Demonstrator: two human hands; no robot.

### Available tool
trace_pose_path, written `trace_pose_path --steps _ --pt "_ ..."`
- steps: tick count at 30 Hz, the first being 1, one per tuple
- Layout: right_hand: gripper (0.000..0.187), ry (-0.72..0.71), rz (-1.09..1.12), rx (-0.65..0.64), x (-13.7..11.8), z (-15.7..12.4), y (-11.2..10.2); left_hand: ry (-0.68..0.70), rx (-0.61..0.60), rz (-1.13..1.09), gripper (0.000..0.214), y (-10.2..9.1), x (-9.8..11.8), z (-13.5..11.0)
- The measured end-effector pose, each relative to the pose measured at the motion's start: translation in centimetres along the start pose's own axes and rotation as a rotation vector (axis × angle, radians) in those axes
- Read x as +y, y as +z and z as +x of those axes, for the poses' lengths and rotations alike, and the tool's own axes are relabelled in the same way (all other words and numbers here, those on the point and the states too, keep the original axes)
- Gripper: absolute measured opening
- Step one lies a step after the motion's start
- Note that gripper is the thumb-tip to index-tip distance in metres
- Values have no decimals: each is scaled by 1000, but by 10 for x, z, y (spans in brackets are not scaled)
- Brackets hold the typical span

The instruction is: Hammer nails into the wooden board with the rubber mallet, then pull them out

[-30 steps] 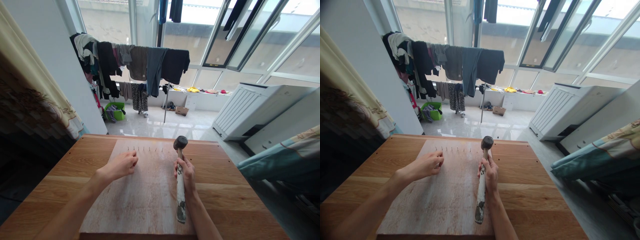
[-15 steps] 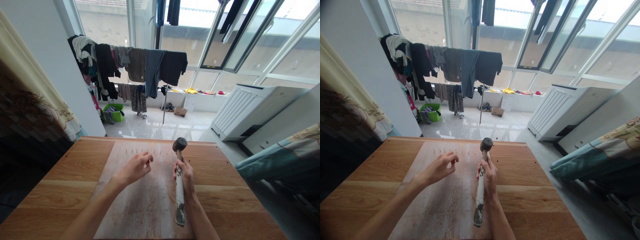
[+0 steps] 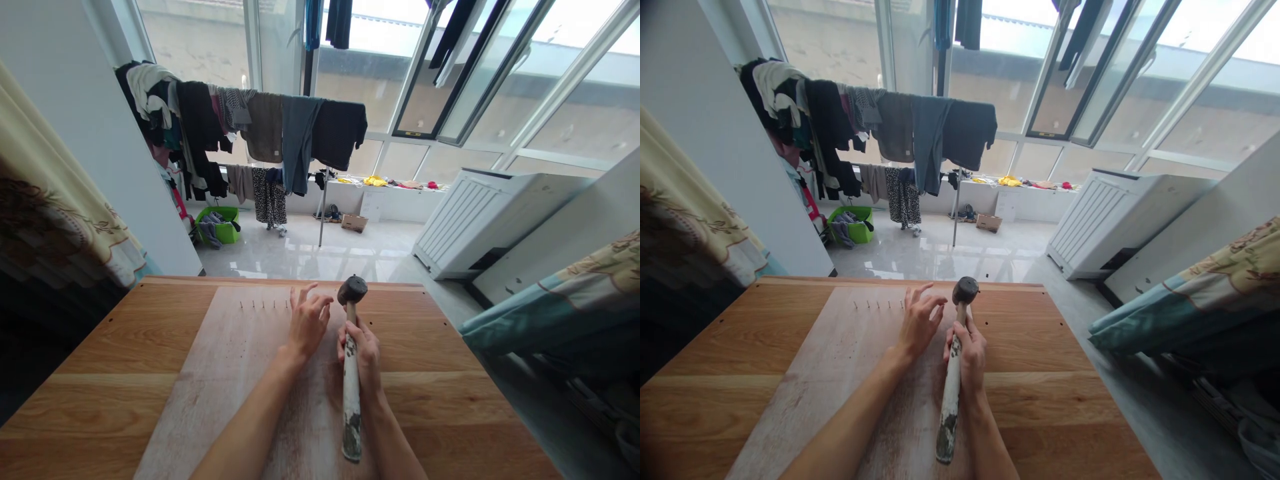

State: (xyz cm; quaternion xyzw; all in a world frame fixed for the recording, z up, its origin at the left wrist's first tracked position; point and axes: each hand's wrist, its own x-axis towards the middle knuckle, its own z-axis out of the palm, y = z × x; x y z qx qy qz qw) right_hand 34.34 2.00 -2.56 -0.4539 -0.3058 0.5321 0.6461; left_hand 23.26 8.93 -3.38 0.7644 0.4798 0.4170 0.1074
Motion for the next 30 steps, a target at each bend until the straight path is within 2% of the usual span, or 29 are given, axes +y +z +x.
trace_pose_path --steps 4,15,19,25,30 --pt "29 8 6 -15 1 1 -1 8 -63 21 19 1 -3 -3" --pt "29 16 16 -14 -2 2 0 6 -48 92 21 4 -5 0" --pt "30 19 8 -22 0 3 -1 -26 -58 54 36 7 -8 -1" --pt "41 19 -11 -77 4 0 0 -53 -37 15 39 7 -9 -2" --pt "41 40 -79 -123 2 -4 6 -75 -32 3 38 7 -10 -2"
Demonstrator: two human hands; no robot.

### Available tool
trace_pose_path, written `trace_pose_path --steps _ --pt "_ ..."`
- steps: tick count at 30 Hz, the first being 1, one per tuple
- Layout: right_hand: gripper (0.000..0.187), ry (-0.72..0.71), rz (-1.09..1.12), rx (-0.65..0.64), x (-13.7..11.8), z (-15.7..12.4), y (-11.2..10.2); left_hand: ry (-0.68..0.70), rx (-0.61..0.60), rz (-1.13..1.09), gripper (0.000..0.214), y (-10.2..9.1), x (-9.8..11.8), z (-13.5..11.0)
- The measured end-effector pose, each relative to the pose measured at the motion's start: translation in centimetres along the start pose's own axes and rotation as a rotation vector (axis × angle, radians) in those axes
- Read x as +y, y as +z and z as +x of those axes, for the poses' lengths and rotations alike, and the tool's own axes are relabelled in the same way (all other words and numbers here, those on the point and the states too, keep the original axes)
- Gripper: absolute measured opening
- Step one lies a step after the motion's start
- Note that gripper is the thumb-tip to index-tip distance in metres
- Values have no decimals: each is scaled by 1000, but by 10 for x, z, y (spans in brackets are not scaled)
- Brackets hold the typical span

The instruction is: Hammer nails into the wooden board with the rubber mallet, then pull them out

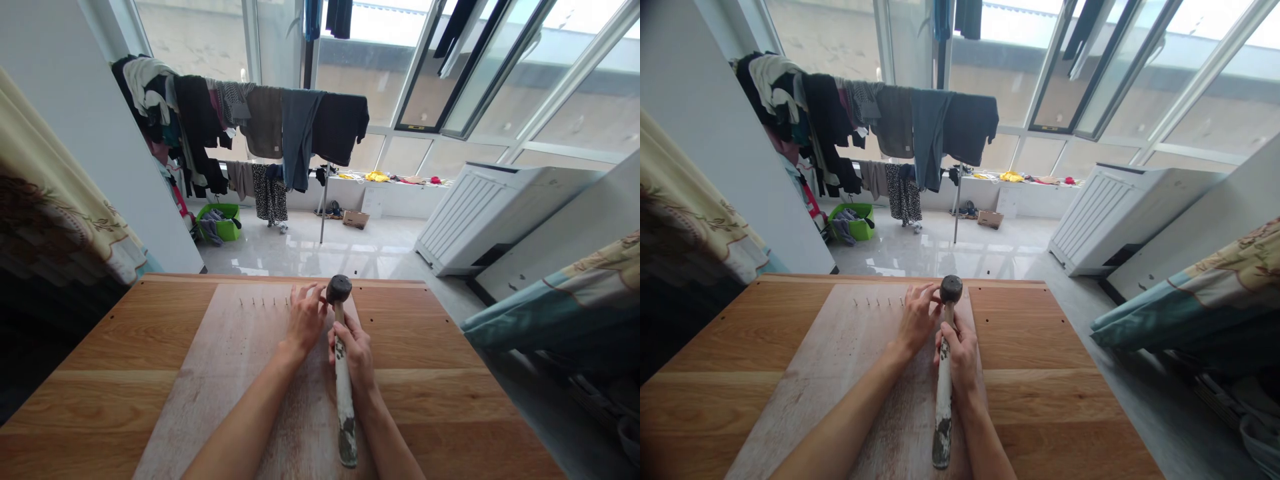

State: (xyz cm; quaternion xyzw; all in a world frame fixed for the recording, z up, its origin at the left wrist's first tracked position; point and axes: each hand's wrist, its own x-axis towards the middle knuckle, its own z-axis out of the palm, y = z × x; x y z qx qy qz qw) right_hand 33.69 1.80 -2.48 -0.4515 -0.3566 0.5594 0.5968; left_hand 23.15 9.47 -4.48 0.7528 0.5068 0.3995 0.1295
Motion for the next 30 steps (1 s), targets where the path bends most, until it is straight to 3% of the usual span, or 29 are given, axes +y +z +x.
trace_pose_path --steps 18,23,27,30 --pt "38 -30 32 10 3 1 -3 34 -42 -27 45 1 -2 -2" --pt "38 -70 70 102 -3 -3 0 92 72 -21 59 0 1 -4" --pt "46 -49 110 188 -4 -4 3 73 184 -124 36 -25 6 -8" --pt "48 -82 121 246 5 0 1 -16 59 -260 15 -60 15 -18"
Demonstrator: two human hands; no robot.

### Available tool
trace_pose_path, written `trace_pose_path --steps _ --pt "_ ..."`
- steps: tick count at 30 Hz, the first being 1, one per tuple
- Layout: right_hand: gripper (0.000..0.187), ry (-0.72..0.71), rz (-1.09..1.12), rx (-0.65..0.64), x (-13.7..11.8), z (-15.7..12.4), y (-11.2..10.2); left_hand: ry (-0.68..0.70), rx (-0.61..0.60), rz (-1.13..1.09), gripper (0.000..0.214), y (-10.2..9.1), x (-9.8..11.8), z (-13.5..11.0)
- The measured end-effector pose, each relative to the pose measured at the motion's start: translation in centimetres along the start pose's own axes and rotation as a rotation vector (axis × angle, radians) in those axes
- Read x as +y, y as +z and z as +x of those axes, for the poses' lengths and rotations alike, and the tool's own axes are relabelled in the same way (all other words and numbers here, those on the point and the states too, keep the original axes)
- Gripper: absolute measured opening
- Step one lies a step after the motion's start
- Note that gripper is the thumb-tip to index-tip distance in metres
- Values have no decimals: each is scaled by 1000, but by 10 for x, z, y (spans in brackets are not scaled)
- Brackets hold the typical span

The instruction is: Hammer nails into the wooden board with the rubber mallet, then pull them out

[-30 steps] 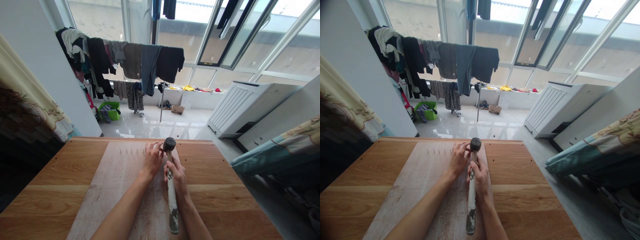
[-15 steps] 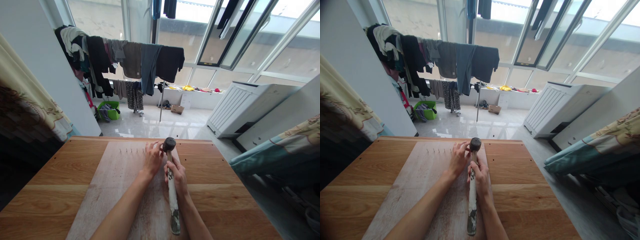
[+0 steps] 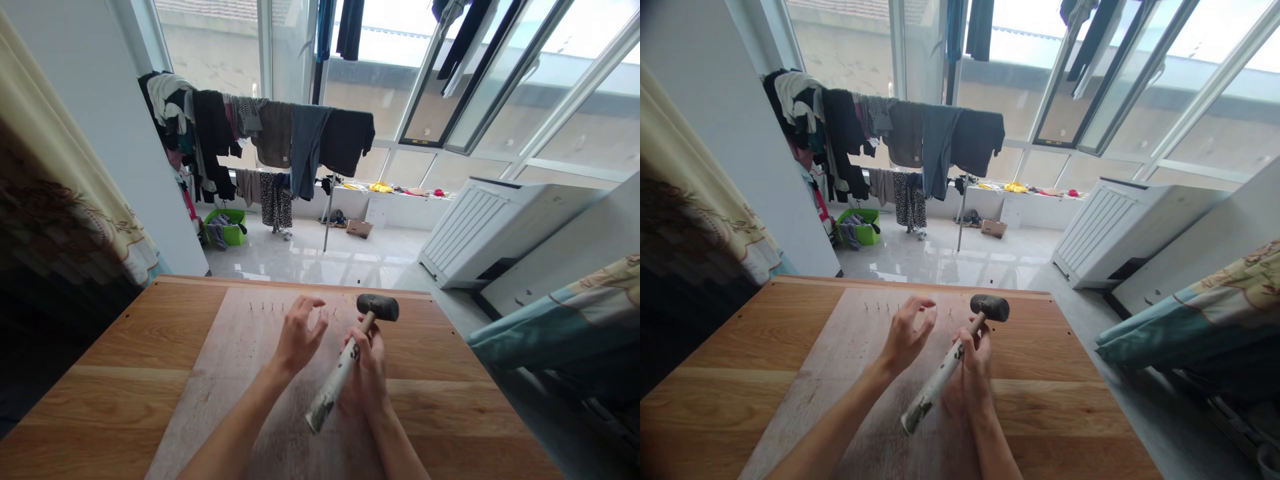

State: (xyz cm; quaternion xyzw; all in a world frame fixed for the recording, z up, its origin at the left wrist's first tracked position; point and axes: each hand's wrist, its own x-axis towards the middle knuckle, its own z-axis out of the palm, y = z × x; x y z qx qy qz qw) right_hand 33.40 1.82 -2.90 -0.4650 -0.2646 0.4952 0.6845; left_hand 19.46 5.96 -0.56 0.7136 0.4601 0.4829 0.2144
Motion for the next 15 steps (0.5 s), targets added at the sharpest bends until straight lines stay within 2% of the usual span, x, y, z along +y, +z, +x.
trace_pose_path --steps 3,5,8,11,13,15 --pt "45 -46 -54 10 9 3 -4 -55 -366 -89 24 -26 21 -16" --pt "40 -58 -77 -10 12 2 -6 -74 -482 -65 26 -32 32 -29" --pt "33 -64 -89 -27 9 -2 -4 -143 -467 -27 28 -27 39 -50" --pt "31 -89 -164 0 4 -6 -1 -171 -447 28 39 -19 39 -69" --pt "34 -119 -232 32 2 -8 -1 -185 -420 83 42 -18 40 -80" --pt "41 -160 -285 69 1 -10 -2 -216 -391 94 35 -21 42 -89"
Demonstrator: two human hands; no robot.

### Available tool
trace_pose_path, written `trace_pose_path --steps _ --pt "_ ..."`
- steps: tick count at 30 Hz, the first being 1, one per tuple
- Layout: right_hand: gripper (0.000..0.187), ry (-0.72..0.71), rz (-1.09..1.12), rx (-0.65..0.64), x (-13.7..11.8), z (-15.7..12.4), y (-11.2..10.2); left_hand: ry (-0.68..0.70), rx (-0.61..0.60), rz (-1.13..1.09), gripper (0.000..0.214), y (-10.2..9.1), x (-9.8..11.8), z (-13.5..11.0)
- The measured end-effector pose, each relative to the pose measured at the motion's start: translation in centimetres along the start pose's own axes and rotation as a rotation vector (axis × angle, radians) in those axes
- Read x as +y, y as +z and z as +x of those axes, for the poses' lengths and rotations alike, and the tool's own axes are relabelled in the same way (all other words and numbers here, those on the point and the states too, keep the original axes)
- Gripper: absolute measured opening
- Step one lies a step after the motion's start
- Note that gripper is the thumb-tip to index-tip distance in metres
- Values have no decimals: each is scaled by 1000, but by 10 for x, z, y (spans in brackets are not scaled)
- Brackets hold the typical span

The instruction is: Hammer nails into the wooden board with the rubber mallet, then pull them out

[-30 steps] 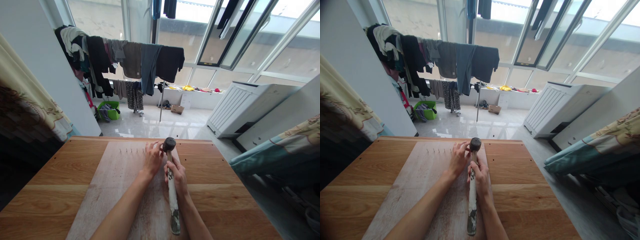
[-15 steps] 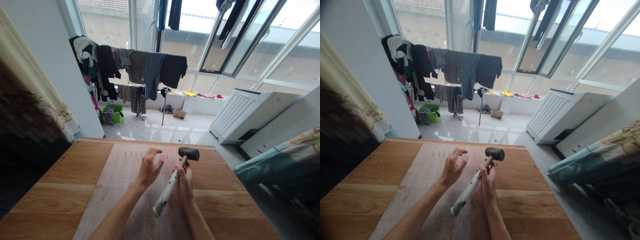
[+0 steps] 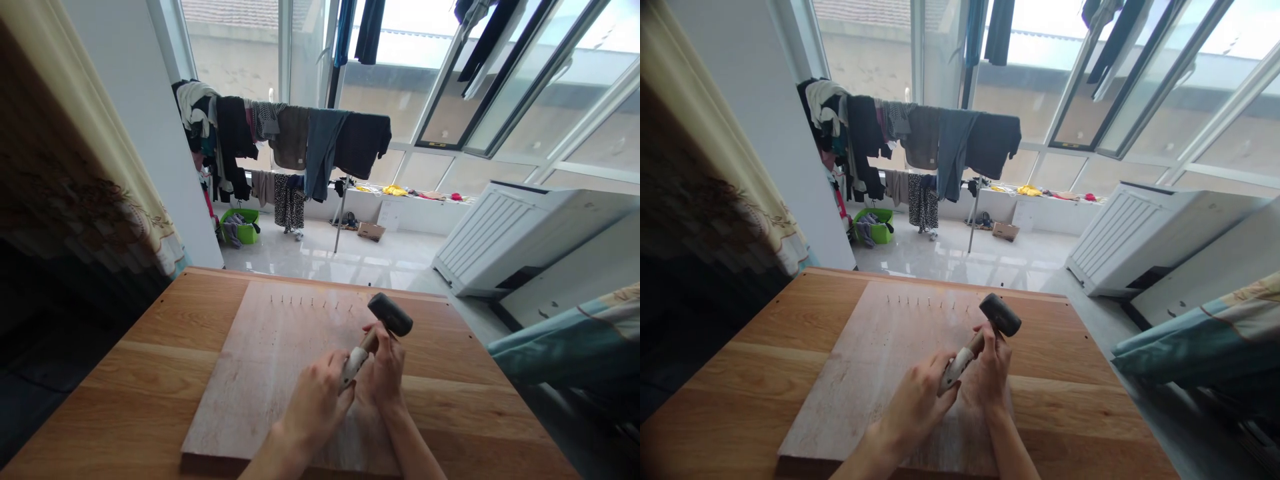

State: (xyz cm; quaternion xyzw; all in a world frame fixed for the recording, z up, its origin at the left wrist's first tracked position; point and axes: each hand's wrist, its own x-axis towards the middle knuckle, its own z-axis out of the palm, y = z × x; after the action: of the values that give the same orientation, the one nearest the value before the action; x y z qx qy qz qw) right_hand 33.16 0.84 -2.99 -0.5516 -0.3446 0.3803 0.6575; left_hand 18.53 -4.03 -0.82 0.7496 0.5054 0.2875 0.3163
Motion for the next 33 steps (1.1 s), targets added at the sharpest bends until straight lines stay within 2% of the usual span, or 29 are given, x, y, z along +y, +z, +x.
trace_pose_path --steps 3,6,10,15,21,27,30,33 --pt "56 -46 -55 70 1 -3 -2 -16 17 -32 22 -4 2 -12" --pt "61 -85 -54 187 3 -3 -3 -8 31 -19 18 -10 3 -21" --pt "41 -165 32 413 1 7 -9 -24 48 62 19 -15 0 -29" --pt "16 -255 47 574 1 20 -18 -37 -70 135 21 -17 -6 -34" --pt "15 -266 -11 596 10 23 -20 -65 -90 155 22 -17 -8 -37" --pt "15 -266 -54 580 10 21 -18 0 -58 256 26 -17 -9 -40" --pt "15 -279 -86 593 7 20 -18 95 12 263 25 -27 -19 -44" --pt "17 -289 -129 585 0 23 -20 156 186 340 27 -53 -47 -53"
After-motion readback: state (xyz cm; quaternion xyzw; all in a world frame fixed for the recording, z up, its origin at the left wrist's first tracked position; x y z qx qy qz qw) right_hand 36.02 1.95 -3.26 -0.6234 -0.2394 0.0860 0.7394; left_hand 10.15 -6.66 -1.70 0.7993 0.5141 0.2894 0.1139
